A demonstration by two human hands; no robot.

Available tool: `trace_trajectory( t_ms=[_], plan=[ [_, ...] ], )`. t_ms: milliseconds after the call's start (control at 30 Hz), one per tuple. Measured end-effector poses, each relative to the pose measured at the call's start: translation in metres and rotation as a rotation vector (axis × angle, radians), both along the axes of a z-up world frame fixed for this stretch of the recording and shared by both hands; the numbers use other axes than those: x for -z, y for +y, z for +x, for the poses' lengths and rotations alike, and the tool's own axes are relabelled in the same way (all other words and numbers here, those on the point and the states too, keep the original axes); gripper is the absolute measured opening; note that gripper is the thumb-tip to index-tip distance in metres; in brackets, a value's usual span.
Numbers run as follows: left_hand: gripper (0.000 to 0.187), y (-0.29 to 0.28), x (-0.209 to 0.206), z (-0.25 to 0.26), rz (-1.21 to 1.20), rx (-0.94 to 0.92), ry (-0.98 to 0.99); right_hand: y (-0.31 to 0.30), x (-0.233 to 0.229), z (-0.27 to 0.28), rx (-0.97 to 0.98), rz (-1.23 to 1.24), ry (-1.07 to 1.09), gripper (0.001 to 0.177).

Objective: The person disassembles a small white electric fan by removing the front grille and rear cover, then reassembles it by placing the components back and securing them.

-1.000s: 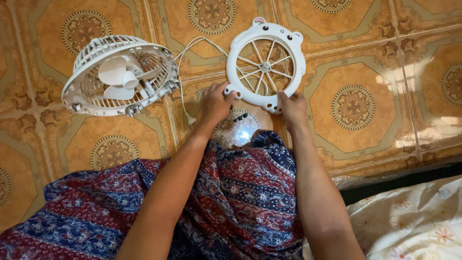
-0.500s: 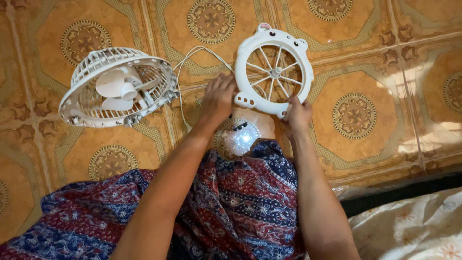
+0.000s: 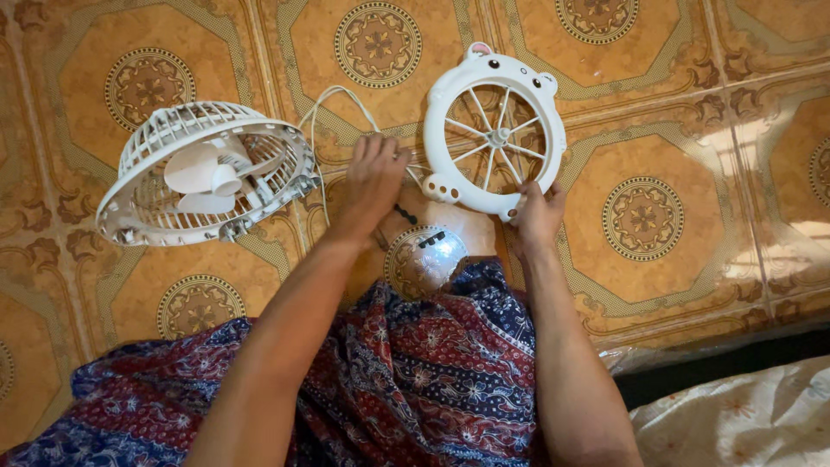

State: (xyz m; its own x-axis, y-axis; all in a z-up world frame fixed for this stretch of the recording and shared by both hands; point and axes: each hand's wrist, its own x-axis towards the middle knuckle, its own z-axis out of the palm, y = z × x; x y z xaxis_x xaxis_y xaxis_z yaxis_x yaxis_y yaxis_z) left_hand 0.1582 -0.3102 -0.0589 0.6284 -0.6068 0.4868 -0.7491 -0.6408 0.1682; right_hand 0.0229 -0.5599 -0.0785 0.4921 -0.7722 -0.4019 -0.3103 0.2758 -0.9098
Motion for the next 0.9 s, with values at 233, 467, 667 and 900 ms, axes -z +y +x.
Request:
trace_trajectory(
  t_ms=[233, 467, 667, 900],
  plan=[
    [0.024, 0.022, -0.007, 0.002, 0.145, -0.137, -0.017, 0.003, 0.0, -0.003, 0.015, 0.029, -0.017, 0.065],
    [0.012, 0.027, 0.0, -0.003, 0.086, -0.133, 0.026, -0.004, 0.016, -0.008, 0.001, -0.102, 0.022, 0.065],
    [0.026, 0.042, -0.021, -0.034, -0.059, -0.108, 0.126, -0.013, 0.03, -0.016, -0.176, -0.483, 0.451, 0.07],
    [0.022, 0.068, -0.042, -0.081, -0.37, -0.263, 0.378, -0.008, 0.018, -0.014, -0.221, -0.879, 0.375, 0.077]
  ],
)
